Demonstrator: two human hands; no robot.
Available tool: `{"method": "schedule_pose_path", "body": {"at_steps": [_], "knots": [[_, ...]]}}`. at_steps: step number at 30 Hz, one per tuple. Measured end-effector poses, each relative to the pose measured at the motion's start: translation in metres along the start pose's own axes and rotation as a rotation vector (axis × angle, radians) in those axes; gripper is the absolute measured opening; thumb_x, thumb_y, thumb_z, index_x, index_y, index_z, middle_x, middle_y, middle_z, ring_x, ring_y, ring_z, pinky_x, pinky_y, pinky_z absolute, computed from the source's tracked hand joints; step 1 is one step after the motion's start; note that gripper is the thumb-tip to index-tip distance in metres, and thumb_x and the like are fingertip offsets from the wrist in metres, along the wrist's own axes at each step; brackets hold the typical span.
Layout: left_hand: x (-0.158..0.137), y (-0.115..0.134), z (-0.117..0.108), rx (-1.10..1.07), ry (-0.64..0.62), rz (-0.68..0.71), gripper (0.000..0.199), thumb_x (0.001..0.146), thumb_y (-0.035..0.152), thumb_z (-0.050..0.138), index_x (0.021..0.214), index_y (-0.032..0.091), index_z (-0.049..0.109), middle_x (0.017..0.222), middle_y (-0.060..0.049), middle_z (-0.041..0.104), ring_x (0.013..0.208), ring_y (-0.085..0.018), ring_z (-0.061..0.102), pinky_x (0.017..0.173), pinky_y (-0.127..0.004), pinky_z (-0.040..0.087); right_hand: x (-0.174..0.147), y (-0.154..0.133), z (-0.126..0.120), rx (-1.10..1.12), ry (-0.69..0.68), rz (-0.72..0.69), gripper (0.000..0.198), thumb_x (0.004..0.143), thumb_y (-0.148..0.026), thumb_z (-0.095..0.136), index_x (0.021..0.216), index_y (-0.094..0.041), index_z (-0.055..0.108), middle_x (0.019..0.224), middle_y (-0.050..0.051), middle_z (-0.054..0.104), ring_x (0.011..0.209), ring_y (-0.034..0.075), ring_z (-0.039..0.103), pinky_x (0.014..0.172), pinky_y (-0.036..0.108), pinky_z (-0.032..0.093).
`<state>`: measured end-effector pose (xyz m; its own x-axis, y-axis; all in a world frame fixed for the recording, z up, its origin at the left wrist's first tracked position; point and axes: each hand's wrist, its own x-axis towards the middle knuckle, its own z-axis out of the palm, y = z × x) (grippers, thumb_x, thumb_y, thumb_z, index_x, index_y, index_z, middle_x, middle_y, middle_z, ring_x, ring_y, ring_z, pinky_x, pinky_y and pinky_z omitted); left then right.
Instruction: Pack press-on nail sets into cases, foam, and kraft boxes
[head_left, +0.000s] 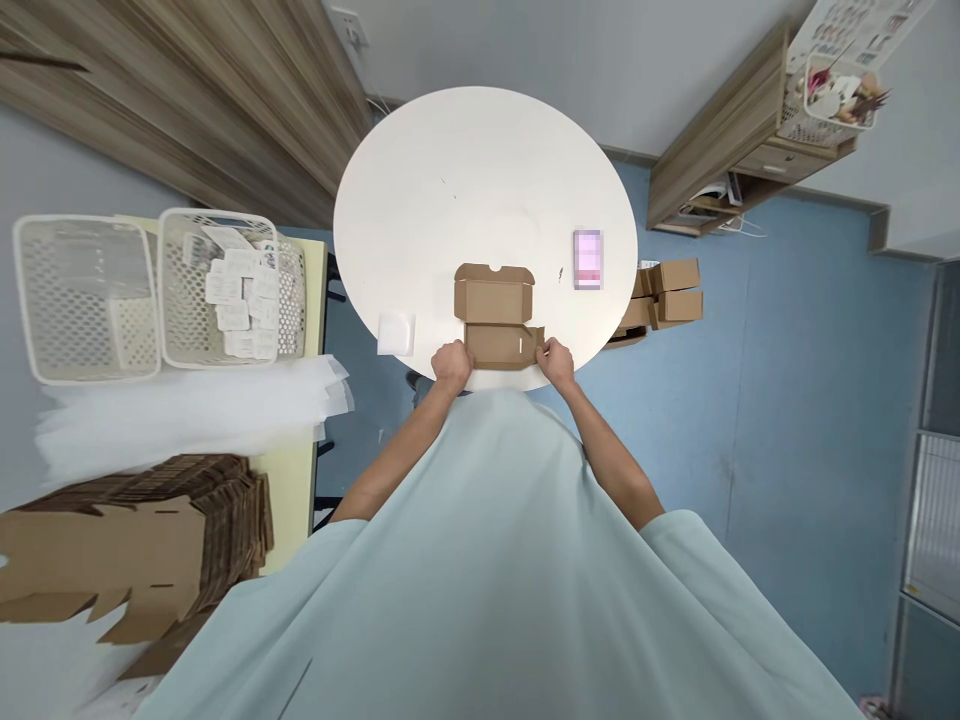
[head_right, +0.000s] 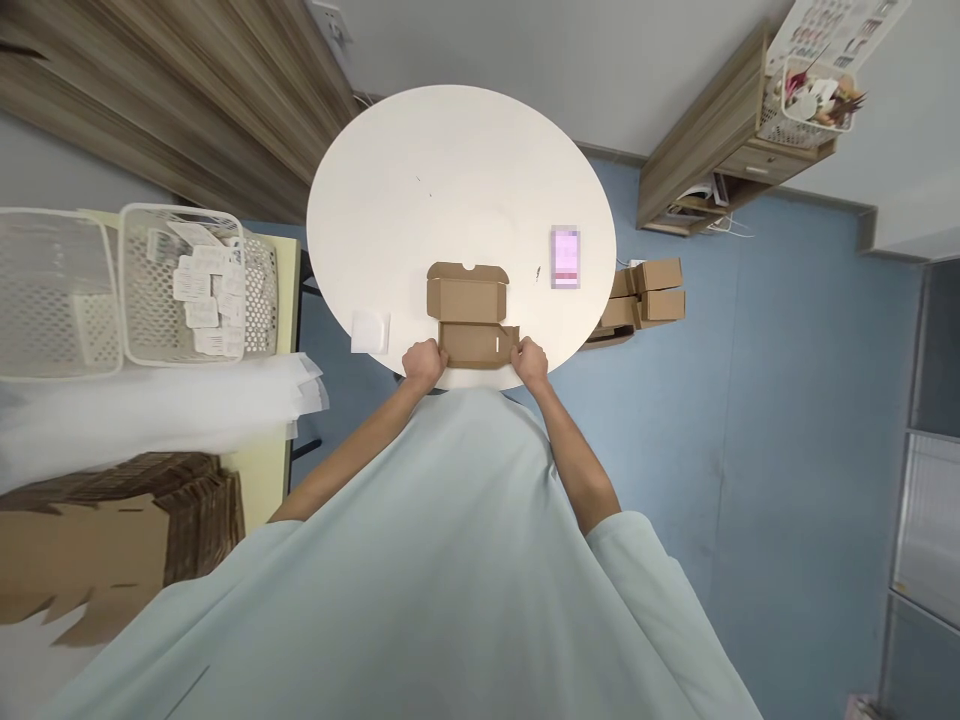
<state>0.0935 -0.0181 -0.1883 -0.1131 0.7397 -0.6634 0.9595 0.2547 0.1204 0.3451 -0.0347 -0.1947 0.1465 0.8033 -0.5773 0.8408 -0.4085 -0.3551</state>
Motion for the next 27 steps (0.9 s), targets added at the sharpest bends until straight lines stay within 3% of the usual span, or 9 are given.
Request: {"method": "schedule_pose_path", "body": {"at_steps": [4,8,16,20,27], "knots": [[0.000,0.002,-0.001,0.010,0.000,-0.011,0.036,0.106,0.021,0.049,0.127,0.010,0.076,0.126,-0.025,0.078,0.119,-0.038,0.075,0.095,-0.044,0.057,-0.006,-0.019,0.001,0.027,-0.028,-0.090,0.014,0.113,-0.032,0.057,0.105,-0.023,0.065,0.096,0.007,0.080,0.093,0.026,0.074,0.080,0.031,0.049],[-0.001,0.004,-0.002,0.008,-0.005,-0.012,0.036,0.106,0.019,0.049,0.127,0.008,0.076,0.125,-0.026,0.078,0.120,-0.039,0.075,0.093,-0.044,0.057,-0.005,-0.034,0.005,0.056,-0.040,-0.161,0.021,0.112,-0.042,0.066,0.104,-0.023,0.066,0.113,0.009,0.082,0.105,0.024,0.075,0.087,0.029,0.051],[0.002,0.002,0.003,0.003,0.015,-0.019,0.034,0.104,0.020,0.051,0.124,0.009,0.077,0.122,-0.026,0.079,0.117,-0.039,0.076,0.090,-0.043,0.057,0.014,-0.043,0.010,-0.130,-0.074,-0.066,0.025,0.113,-0.036,0.065,0.097,-0.019,0.074,0.103,0.014,0.083,0.102,0.027,0.077,0.083,0.031,0.052],[0.003,0.002,0.004,0.005,0.012,-0.017,0.034,0.104,0.021,0.051,0.124,0.011,0.077,0.121,-0.026,0.079,0.116,-0.038,0.076,0.090,-0.043,0.057,0.016,-0.046,0.009,-0.286,-0.120,-0.044,0.025,0.114,-0.028,0.058,0.108,-0.013,0.078,0.109,0.020,0.082,0.106,0.029,0.078,0.083,0.030,0.052],[0.002,0.003,0.005,-0.022,0.005,-0.004,0.033,0.104,0.023,0.054,0.124,0.011,0.077,0.121,-0.026,0.079,0.116,-0.039,0.076,0.092,-0.044,0.057,0.011,-0.053,0.007,-0.339,-0.131,-0.016,0.031,0.114,-0.020,0.051,0.128,-0.009,0.076,0.127,0.025,0.079,0.117,0.031,0.076,0.089,0.032,0.054]]}}
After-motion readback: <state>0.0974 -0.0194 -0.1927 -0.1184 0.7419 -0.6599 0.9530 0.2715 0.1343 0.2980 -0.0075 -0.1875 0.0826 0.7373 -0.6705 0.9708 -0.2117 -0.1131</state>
